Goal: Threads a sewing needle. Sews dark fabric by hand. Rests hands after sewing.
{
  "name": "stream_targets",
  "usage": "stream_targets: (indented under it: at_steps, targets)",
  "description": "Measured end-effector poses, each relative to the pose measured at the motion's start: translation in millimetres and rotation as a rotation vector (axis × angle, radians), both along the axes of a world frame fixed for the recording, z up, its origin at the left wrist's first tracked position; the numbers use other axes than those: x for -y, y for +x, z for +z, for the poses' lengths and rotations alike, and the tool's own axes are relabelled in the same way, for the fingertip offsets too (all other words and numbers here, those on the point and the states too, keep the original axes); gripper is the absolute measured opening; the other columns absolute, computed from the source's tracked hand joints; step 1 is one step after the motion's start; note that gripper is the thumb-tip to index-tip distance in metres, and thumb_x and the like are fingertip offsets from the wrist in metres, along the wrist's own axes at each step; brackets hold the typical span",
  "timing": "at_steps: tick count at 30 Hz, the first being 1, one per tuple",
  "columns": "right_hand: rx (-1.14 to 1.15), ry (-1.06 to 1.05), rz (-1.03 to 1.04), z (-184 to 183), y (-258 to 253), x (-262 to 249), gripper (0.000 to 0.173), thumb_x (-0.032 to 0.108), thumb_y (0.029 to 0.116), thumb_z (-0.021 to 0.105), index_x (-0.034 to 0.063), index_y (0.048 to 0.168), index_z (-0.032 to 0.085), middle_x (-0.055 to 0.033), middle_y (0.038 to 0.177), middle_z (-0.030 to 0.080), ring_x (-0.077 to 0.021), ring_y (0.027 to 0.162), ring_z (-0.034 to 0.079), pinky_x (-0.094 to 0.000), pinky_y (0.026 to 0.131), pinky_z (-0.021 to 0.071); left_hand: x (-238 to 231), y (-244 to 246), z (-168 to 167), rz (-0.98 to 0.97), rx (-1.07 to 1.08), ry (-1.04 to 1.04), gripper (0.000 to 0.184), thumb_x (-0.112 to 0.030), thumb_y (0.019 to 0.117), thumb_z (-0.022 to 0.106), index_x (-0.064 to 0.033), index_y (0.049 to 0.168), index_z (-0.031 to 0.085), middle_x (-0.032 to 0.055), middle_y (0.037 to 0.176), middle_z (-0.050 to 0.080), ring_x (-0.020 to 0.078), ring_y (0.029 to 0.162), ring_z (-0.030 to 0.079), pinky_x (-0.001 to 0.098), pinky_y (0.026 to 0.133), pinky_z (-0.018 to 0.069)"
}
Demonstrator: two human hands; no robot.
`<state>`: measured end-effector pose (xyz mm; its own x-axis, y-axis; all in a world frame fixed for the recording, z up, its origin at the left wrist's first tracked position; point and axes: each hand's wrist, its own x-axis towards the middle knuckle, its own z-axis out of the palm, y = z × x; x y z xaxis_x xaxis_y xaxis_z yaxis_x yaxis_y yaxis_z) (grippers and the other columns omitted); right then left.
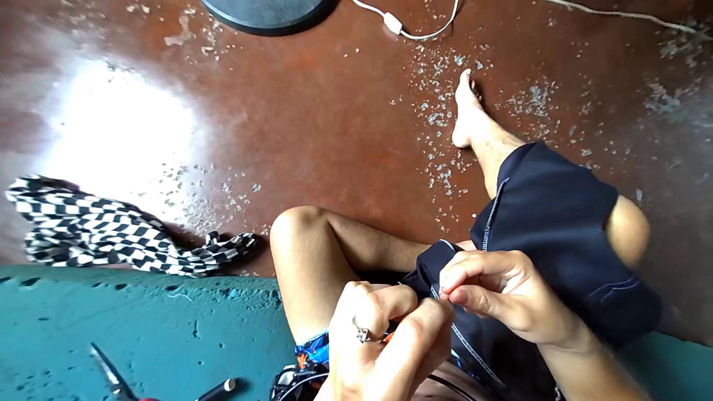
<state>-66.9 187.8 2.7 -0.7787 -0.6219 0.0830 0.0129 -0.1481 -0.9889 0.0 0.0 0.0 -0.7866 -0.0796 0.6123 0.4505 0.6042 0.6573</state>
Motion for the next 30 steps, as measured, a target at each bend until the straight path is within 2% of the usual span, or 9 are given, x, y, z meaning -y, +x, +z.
stream_targets:
  at_steps: [8, 17, 30]
  targets:
    - [-0.039, 0.009, -0.006, 0.4, 0.9, 0.8, 0.013, 0.016, 0.102, 0.064, 0.0075, 0.104, 0.074, 0.0103, 0.098, 0.071, 0.0118, 0.079, 0.058, -0.0056, 0.068, 0.0474, -1.1, -0.3, -5.2, 0.026, -0.045, -0.051, 0.005, -0.019, 0.0981, 0.065, -0.0151, 0.098, 0.062, 0.0002, 0.09, 0.05, 0.0093, 0.08, 0.048, 0.02, 0.077, 0.0374]
    - [-0.096, 0.032, -0.028, 0.8, 2.2, 1.8, 0.013, 0.015, 0.1013, 0.065, 0.0059, 0.104, 0.074, 0.0077, 0.1, 0.072, 0.0097, 0.084, 0.061, -0.0075, 0.073, 0.0502, -0.3, -0.4, -6.1, 0.045, -0.043, -0.071, 0.006, -0.02, 0.0981, 0.065, -0.0147, 0.098, 0.063, 0.0008, 0.089, 0.051, 0.0094, 0.079, 0.048, 0.021, 0.077, 0.0373]
    - [-0.164, 0.064, -0.045, 1.4, 2.0, 1.4, 0.014, 0.014, 0.1011, 0.065, 0.0035, 0.102, 0.073, 0.0046, 0.098, 0.072, 0.008, 0.085, 0.062, -0.0087, 0.075, 0.0513, -0.2, -0.2, -5.9, 0.041, -0.033, -0.081, 0.005, -0.02, 0.0979, 0.065, -0.0146, 0.097, 0.063, 0.001, 0.088, 0.051, 0.0097, 0.078, 0.048, 0.0216, 0.076, 0.0371]
